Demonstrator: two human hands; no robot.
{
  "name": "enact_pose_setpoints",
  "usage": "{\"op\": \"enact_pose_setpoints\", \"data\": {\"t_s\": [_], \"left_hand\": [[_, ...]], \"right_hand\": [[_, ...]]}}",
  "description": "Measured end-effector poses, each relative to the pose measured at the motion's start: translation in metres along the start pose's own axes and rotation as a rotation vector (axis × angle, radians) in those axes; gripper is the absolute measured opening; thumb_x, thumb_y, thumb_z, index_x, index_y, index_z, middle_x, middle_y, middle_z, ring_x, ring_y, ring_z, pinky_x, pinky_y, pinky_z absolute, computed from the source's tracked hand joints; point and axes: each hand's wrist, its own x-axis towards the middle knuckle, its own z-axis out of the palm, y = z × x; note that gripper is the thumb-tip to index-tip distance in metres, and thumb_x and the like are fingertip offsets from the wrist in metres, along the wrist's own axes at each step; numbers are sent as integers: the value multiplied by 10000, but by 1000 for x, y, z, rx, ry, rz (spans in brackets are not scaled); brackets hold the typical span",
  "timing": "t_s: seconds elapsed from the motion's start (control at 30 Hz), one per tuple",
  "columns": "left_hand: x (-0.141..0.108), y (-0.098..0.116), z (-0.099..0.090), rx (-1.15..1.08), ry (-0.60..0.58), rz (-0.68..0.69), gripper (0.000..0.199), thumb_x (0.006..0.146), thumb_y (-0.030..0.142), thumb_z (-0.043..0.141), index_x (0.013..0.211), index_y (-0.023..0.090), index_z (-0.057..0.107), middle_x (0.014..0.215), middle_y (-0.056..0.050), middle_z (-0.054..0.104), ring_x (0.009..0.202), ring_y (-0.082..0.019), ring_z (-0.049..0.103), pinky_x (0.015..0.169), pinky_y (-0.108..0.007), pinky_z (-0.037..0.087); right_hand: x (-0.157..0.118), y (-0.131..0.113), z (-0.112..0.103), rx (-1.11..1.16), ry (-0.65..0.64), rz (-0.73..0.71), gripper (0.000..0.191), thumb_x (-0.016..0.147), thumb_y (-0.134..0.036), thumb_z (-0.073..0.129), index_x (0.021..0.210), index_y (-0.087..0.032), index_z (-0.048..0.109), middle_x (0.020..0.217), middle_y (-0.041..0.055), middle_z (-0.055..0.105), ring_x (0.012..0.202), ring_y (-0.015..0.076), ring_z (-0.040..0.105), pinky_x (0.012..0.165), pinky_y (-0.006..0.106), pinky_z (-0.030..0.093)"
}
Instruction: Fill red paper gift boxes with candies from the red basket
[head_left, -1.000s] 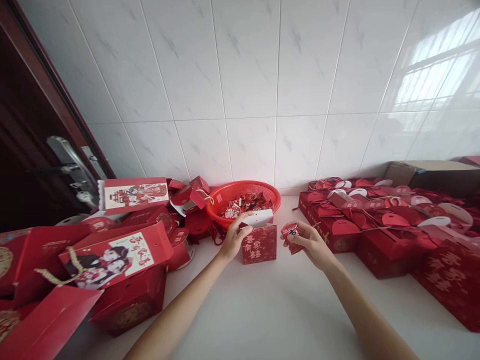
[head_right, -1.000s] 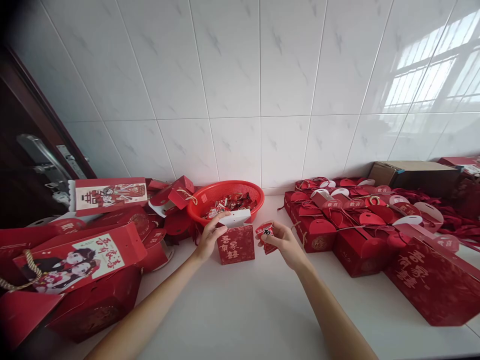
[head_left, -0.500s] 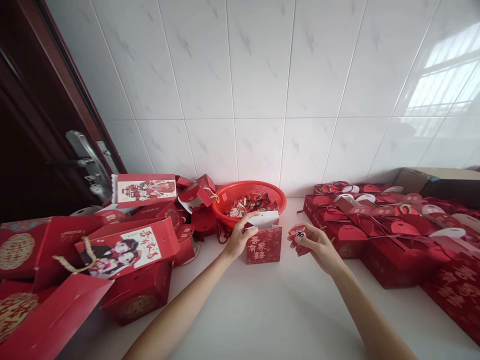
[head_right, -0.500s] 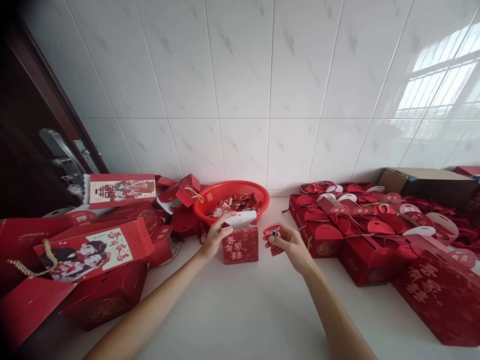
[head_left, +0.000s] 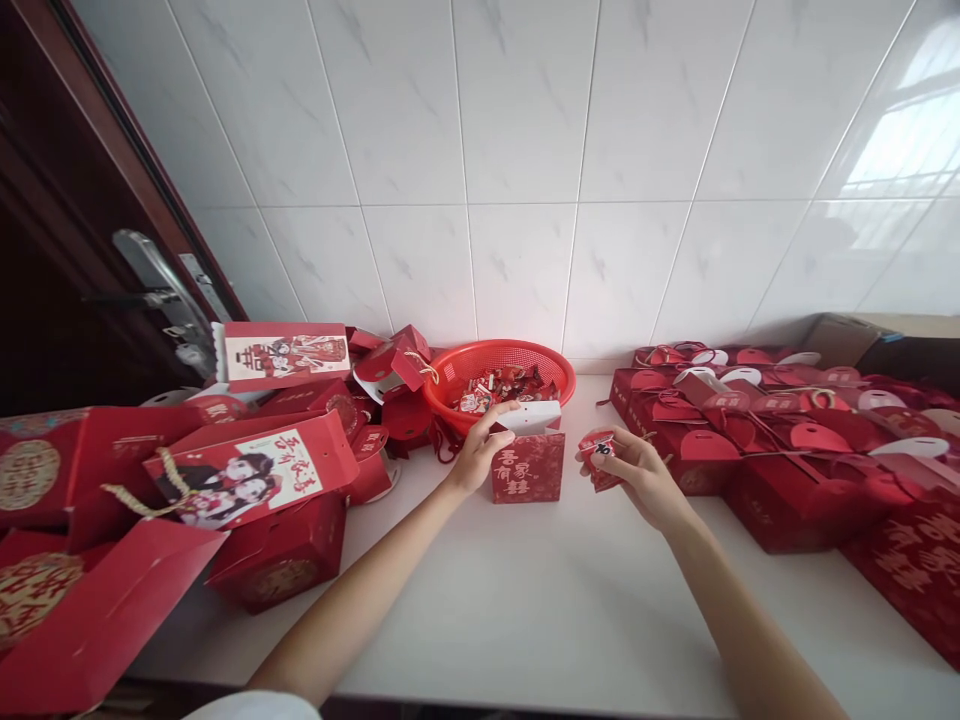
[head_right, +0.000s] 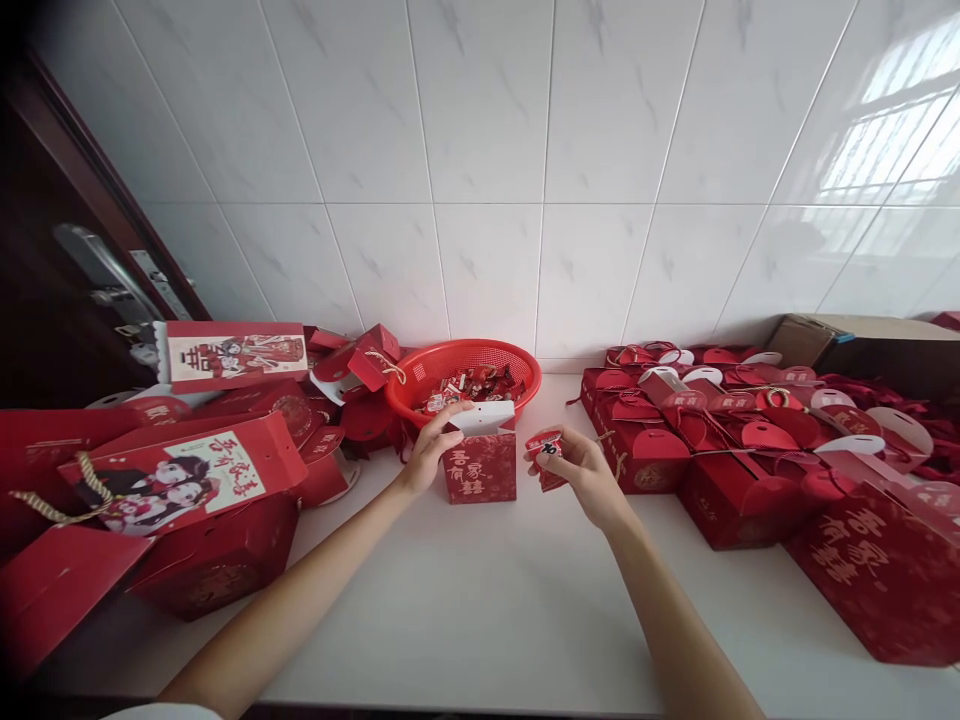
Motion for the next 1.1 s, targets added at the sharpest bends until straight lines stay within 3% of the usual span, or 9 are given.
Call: {"op": "enact_pose_setpoints", "data": {"t_s": [0.27,0.77,0.97,1.1], "left_hand": [[1,0,-1,-31,11,13,555,808,416,538,1308,190,620,1324,-86,650,1229,-323,575,1092,-458,413],[3,1,-1,4,-5,50,595,806,431,514,1342,185,598,1279,-86,674,1261,-336,558,1107,-475,401],[2,-7,-3,-80,-32,73,589,795,405,565,1339,180,596,1351,-97,631,1289,-351,534,1119,-480,380],[-1,-10,-5,-123,-64,69,557,795,384,587,1317,190,603,1375,-86,618,1282,-341,545,1113,-451,384]], "right_hand": [[2,4,0,16,-30,-4,325,737,-445,807,900,-200,670,889,60,718,728,165,661,602,271,506],[9,12,-2,154,55,25,271,691,-355,763,882,-178,690,866,57,730,731,166,671,633,271,501],[12,21,-11,216,156,-46,273,720,-357,758,938,-203,701,863,49,729,854,231,707,715,330,530],[25,10,-12,233,165,-160,292,737,-378,794,989,-256,710,931,34,737,905,235,703,820,395,545]]}}
